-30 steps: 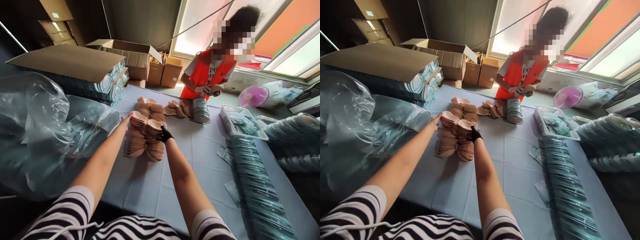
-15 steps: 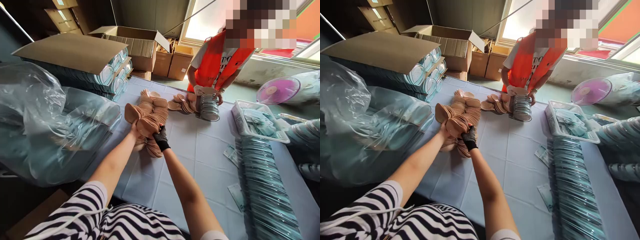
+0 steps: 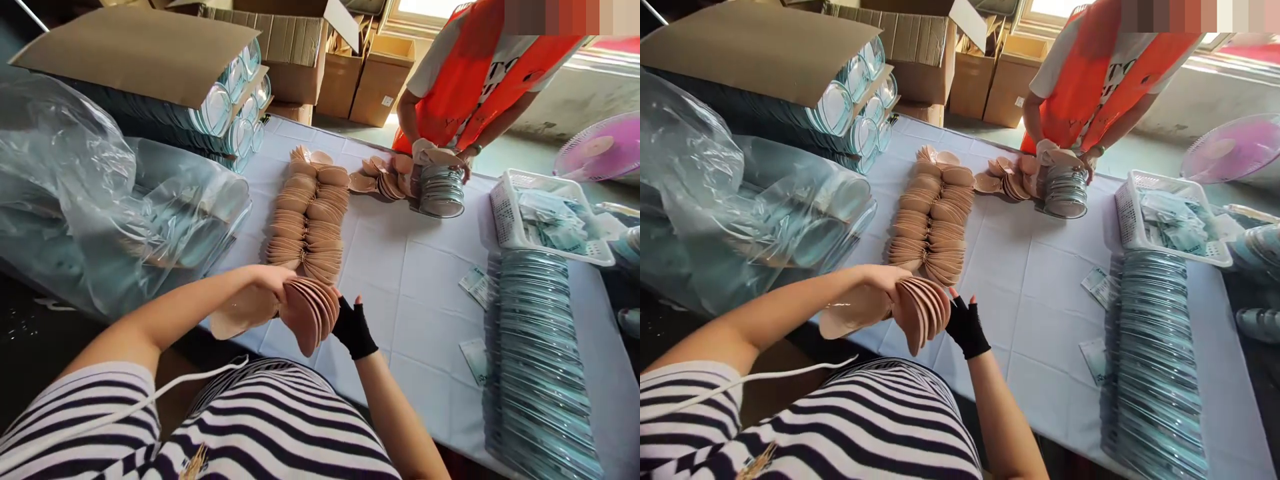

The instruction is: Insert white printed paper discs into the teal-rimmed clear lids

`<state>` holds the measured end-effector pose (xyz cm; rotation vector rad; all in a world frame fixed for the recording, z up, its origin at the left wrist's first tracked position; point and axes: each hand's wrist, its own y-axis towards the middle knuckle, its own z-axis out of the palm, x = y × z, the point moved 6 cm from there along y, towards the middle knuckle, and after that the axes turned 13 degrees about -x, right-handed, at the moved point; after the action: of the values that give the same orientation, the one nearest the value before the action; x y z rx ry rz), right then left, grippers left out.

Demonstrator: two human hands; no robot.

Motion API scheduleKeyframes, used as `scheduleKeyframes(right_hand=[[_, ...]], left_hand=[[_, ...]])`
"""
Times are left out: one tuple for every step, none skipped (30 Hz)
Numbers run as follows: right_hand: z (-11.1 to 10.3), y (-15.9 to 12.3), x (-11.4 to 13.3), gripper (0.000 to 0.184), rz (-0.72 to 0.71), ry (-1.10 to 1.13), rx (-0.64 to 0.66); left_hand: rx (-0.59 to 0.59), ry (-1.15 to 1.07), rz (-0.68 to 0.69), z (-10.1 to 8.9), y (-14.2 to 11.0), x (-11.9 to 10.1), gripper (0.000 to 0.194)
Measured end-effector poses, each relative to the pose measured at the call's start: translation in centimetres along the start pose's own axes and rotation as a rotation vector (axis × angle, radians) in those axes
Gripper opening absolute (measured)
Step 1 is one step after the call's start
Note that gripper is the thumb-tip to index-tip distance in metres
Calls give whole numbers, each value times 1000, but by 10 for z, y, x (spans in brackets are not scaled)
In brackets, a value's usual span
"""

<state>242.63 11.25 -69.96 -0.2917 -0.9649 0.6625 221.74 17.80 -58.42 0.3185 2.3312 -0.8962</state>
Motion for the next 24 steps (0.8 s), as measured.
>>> scheduleKeyframes(right_hand=[[-1, 0, -14, 91, 21, -55, -18], [-2, 0, -27, 88, 42, -128, -45], [-3, 2, -39, 85, 52, -208, -78], [-5, 4, -47, 83, 42, -289, -122], [-6, 6, -52, 83, 8, -373, -167], [-7, 10, -53, 88, -51, -462, -214], [-6, 12, -50, 94, -129, -560, -258], [-2, 15, -45, 100, -215, -664, -289], [4, 16, -38, 104, -304, -771, -317], [12, 15, -31, 105, -395, -878, -341], [23, 13, -23, 105, -488, -988, -356], [37, 9, -17, 103, -581, -1105, -357], [53, 5, -14, 102, -665, -1230, -335], [69, 1, -14, 101, -731, -1364, -294], [84, -2, -16, 102, -771, -1498, -233], [96, -4, -21, 103, -778, -1619, -168], [105, -5, -26, 101, -761, -1717, -117], [109, -4, -30, 98, -732, -1791, -92], [110, -2, -31, 94, -699, -1842, -95], [107, 1, -30, 90, -670, -1876, -122], [101, 4, -26, 88, -645, -1896, -163], [93, 6, -22, 88, -619, -1903, -205], [84, 9, -17, 90, -585, -1899, -235], [73, 11, -13, 92, -543, -1884, -250]], left_hand=[[63, 143, -65, 20, 10, 9, 44], [92, 282, -129, 35, 20, 19, 44], [92, 409, -175, 47, 29, 29, 45], [67, 516, -193, 55, 38, 37, 48], [32, 594, -181, 61, 44, 42, 49], [-7, 645, -147, 64, 48, 45, 48], [-47, 675, -100, 67, 50, 46, 45], [-84, 696, -56, 68, 49, 46, 41], [-127, 711, -22, 68, 46, 45, 37], [-169, 721, -2, 68, 43, 44, 36], [-199, 722, 9, 69, 39, 43, 37], [-226, 720, 16, 70, 35, 43, 38], [-252, 716, 18, 72, 32, 43, 40], [-276, 715, 14, 74, 30, 43, 42], [-305, 722, 8, 76, 28, 44, 44], [-340, 736, 0, 77, 25, 45, 47], [-381, 755, -8, 79, 22, 46, 51], [-419, 774, -11, 82, 17, 47, 57], [-451, 791, -7, 86, 10, 48, 63], [-473, 803, 5, 91, 2, 50, 70], [-480, 811, 19, 97, -9, 53, 77], [-478, 814, 30, 103, -21, 57, 83], [-473, 813, 33, 109, -34, 64, 87], [-476, 807, 17, 113, -47, 73, 91]])
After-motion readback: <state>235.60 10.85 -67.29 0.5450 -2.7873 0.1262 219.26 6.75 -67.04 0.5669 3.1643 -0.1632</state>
